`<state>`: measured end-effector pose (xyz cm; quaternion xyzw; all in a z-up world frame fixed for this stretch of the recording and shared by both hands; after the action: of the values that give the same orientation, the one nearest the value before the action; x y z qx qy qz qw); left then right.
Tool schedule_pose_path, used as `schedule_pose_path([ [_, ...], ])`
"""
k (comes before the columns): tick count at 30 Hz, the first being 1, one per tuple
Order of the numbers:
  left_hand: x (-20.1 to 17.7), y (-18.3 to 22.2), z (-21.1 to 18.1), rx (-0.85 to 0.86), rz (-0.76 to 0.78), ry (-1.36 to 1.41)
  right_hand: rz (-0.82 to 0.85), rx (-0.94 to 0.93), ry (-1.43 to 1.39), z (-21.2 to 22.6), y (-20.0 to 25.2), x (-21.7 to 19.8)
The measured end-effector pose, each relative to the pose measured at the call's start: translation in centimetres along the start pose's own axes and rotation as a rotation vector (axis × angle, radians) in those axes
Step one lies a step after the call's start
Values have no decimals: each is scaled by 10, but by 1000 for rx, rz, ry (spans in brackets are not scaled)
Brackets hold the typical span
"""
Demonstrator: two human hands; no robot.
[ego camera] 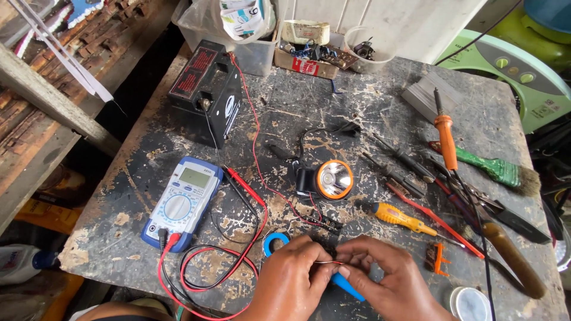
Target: Repairing a portable headlamp by soldering wires to the internal circuit board and reassembling the components.
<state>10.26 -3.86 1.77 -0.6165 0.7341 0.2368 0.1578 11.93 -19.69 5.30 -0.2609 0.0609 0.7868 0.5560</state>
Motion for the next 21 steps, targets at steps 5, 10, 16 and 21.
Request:
schedule_pose_path([
  [5,2,4,-6,40,-3,-43,30,35,-86,4,4,2],
  [10,7,6,2,-81,123,-49,80,67,-134,-1,11,4],
  [16,-1,11,2,-63,75,22,26,162,-119,-5,16,-3],
  [21,-2,12,-2,-30,49,-22,26,368,54,-13,21,-7],
])
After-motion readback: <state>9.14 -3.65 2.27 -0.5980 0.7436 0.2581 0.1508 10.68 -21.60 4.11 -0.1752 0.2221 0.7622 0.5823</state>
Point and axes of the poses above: each hand's wrist, its own y-axis away from the middle knuckle, its own x-axis out of the palm, z = x × y, the point moved 9 cm from there along -y, towards the middle knuckle, and after that the axes turned 11 degrees about -x, right-handed, at the moved point
